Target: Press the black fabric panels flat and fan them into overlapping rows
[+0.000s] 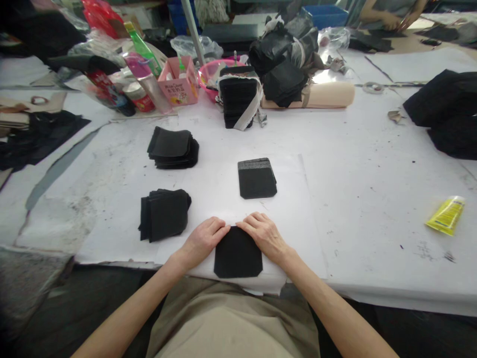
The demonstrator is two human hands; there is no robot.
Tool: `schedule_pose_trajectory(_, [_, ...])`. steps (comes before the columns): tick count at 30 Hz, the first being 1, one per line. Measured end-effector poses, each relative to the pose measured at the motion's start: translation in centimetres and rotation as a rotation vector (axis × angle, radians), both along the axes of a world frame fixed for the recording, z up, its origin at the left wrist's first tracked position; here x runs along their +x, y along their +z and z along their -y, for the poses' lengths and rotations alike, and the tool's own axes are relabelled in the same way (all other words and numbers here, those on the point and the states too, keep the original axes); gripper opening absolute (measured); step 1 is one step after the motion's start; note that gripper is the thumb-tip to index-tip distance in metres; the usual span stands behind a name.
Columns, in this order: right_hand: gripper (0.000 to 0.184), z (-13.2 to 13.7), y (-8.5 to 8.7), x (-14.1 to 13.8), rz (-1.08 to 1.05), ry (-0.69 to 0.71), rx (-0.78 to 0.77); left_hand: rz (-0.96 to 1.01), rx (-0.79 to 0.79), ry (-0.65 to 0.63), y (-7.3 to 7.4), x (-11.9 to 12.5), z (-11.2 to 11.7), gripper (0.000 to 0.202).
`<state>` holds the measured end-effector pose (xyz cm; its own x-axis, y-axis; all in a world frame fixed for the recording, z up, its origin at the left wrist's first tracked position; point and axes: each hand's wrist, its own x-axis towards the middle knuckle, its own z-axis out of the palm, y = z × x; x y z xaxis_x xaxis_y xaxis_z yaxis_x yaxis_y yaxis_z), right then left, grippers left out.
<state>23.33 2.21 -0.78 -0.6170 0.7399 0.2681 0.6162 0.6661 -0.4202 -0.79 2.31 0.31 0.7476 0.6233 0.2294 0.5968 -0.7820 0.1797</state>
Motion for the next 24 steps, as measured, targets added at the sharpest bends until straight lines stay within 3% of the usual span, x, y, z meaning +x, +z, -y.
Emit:
schedule_pose_trajectory(15, [0.023, -0.27, 0.01, 0.21, 0.044, 0.058, 0.085, -0.052, 0.056, -0.055, 0.32, 0.05, -0.03, 0.022])
schedule_pose_trajectory(24, [0.022, -0.32, 0.40, 0.70, 0.045, 0.081, 0.056, 0.032, 0.007, 0.010, 0.41, -0.28, 0.25, 0.017])
